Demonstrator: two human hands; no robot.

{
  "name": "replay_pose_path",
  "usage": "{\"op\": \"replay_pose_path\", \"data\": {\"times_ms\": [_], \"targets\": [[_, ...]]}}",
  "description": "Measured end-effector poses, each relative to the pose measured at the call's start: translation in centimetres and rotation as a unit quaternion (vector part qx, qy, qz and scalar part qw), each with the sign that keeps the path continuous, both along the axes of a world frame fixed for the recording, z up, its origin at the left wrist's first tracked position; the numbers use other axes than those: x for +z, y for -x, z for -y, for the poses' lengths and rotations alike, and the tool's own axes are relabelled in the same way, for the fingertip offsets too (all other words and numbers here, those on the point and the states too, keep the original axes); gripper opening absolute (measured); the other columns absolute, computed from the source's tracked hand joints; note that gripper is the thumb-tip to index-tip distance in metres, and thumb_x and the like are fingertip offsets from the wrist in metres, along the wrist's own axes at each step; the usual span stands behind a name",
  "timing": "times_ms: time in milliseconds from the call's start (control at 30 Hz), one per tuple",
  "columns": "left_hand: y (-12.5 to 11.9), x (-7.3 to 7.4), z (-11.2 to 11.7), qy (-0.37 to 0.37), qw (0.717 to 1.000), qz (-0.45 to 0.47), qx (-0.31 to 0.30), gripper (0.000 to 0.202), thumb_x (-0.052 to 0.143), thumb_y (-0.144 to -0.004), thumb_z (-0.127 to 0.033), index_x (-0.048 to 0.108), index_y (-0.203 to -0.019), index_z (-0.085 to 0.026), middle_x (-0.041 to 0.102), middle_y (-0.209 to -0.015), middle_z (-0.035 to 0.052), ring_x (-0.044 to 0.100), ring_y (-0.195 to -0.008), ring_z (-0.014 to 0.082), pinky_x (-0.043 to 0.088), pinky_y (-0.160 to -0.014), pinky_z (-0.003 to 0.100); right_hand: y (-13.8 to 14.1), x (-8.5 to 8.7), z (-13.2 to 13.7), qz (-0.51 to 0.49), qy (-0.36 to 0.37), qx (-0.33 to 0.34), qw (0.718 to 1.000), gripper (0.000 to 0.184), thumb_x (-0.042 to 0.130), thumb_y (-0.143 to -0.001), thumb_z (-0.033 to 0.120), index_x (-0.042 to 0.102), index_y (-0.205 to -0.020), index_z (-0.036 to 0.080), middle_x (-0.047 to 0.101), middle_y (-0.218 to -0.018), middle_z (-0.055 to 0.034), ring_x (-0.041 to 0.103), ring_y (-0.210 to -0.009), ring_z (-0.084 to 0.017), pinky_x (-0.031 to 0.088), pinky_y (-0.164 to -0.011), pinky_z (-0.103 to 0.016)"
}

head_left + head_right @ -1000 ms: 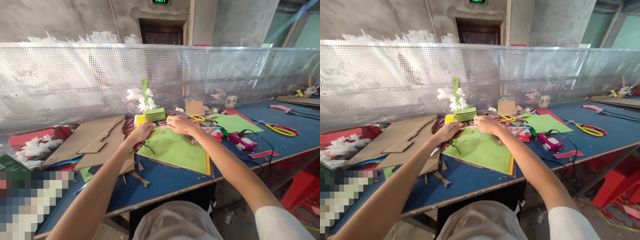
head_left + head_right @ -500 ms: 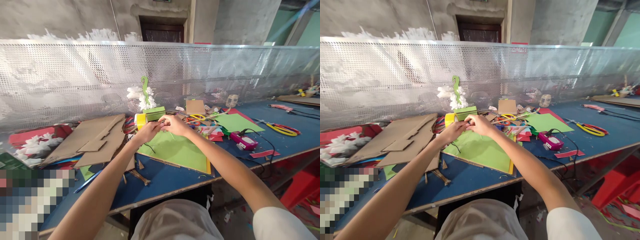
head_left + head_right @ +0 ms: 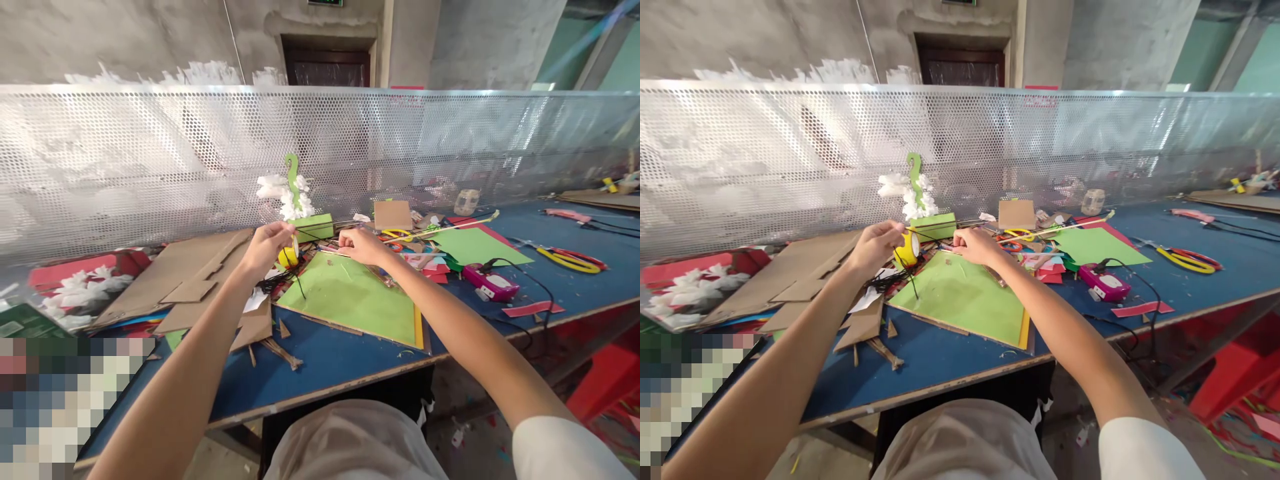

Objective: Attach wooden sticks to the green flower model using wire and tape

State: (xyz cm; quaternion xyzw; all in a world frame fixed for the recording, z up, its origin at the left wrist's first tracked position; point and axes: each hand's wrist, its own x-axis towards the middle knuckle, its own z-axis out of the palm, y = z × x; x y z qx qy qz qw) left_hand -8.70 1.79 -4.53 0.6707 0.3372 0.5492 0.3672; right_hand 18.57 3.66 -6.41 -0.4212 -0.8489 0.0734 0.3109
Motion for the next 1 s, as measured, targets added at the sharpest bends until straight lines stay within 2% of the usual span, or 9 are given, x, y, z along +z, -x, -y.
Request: {"op": "replay_pose_path", "data": {"times_ms": [100, 233, 333, 467, 533, 600, 733, 900, 1000], "targets": [[0.4, 1.1, 1.0, 0.04, 0.985, 0.152, -0.076, 0.028, 0.076, -0.085, -0.04, 0.059, -0.075, -0.019, 0.024, -0.058, -0.0081, 0.022, -0.049, 0.008, 0.025, -0.047, 0.022, -0.5, -0.3, -0.6, -0.012, -0.002, -0.007, 1.0, 0.009, 0.072, -0.088, 0.021, 0.068, -0.082, 0.017, 0.071, -0.074, -0.0003, 0.057, -0.066, -0.012, 0.033, -0.064, -0.024], [1.2, 2.0, 2.3, 0.05, 0.973, 0.198, -0.104, 0.016, 0.068, -0.092, -0.033, 0.062, -0.084, -0.021, 0.021, -0.06, -0.0081, 0.012, -0.045, 0.0072, 0.016, -0.04, 0.02, -1.2, -0.4, -1.5, -0.054, 0.002, -0.008, 0.998, 0.01, 0.071, -0.086, 0.021, 0.066, -0.078, 0.017, 0.071, -0.074, -0.0015, 0.06, -0.067, -0.014, 0.038, -0.067, -0.026], [1.5, 1.9, 2.7, 0.093, 0.979, 0.11, -0.143, 0.018, 0.073, -0.088, -0.034, 0.064, -0.083, -0.02, 0.03, -0.056, -0.0077, 0.019, -0.043, 0.006, 0.018, -0.041, 0.02, -1.4, -0.5, -2.0, -0.113, 0.036, 0.011, 0.993, 0.006, 0.067, -0.084, 0.016, 0.065, -0.078, 0.018, 0.074, -0.08, -0.0036, 0.066, -0.075, -0.016, 0.045, -0.072, -0.027], [1.3, 0.3, 1.2, 0.147, 0.96, -0.14, -0.192, 0.026, 0.077, -0.083, -0.041, 0.071, -0.084, -0.017, 0.063, -0.073, 0.0047, 0.051, -0.059, 0.0114, 0.039, -0.054, 0.023, -1.6, -0.3, -2.0, -0.146, 0.056, 0.052, 0.986, 0.009, 0.061, -0.088, 0.018, 0.066, -0.081, 0.018, 0.077, -0.084, -0.0051, 0.07, -0.079, -0.018, 0.049, -0.077, -0.03], [1.3, -0.8, -0.2, 0.117, 0.952, -0.245, -0.144, 0.025, 0.074, -0.083, -0.042, 0.072, -0.081, -0.017, 0.069, -0.082, 0.0078, 0.058, -0.069, 0.0148, 0.045, -0.064, 0.026, -1.5, -0.2, -1.9, -0.137, 0.043, 0.057, 0.988, 0.01, 0.061, -0.09, 0.022, 0.067, -0.082, 0.018, 0.077, -0.084, -0.0054, 0.071, -0.079, -0.018, 0.05, -0.078, -0.031], [1.4, -1.9, -1.5, 0.066, 0.943, -0.323, -0.034, 0.02, 0.073, -0.078, -0.037, 0.069, -0.074, -0.018, 0.069, -0.077, 0.0069, 0.06, -0.07, 0.017, 0.046, -0.067, 0.027, -1.4, -0.1, -1.6, -0.129, 0.037, 0.055, 0.989, 0.009, 0.062, -0.089, 0.021, 0.067, -0.082, 0.018, 0.078, -0.084, -0.0055, 0.072, -0.082, -0.019, 0.05, -0.08, -0.031], [0.8, -3.2, -2.5, -0.041, 0.927, -0.369, 0.058, 0.015, 0.068, -0.077, -0.033, 0.069, -0.087, -0.021, 0.075, -0.092, 0.0085, 0.067, -0.087, 0.0224, 0.049, -0.077, 0.031, -0.9, -0.1, -1.2, -0.117, 0.035, 0.053, 0.991, 0.008, 0.064, -0.088, 0.018, 0.069, -0.082, 0.018, 0.078, -0.084, -0.0048, 0.072, -0.082, -0.018, 0.049, -0.08, -0.03], [-2.6, -4.3, -1.3, -0.062, 0.937, -0.344, -0.015, 0.039, 0.07, -0.082, -0.042, 0.066, -0.114, -0.02, 0.074, -0.118, 0.0133, 0.07, -0.086, 0.0209, 0.051, -0.074, 0.03, 0.2, -0.2, -0.3, -0.087, 0.016, 0.07, 0.994, 0.009, 0.066, -0.09, 0.019, 0.071, -0.083, 0.016, 0.077, -0.084, -0.0052, 0.069, -0.079, -0.017, 0.045, -0.076, -0.028], [-4.4, -5.0, -0.8, -0.043, 0.928, -0.364, -0.065, 0.034, 0.073, -0.08, -0.043, 0.069, -0.104, -0.019, 0.076, -0.107, 0.0112, 0.067, -0.077, 0.0187, 0.049, -0.068, 0.028, 0.6, 0.0, 0.2, -0.072, -0.003, 0.074, 0.995, 0.008, 0.066, -0.09, 0.018, 0.072, -0.084, 0.016, 0.077, -0.084, -0.0052, 0.068, -0.078, -0.017, 0.044, -0.076, -0.027]]}}
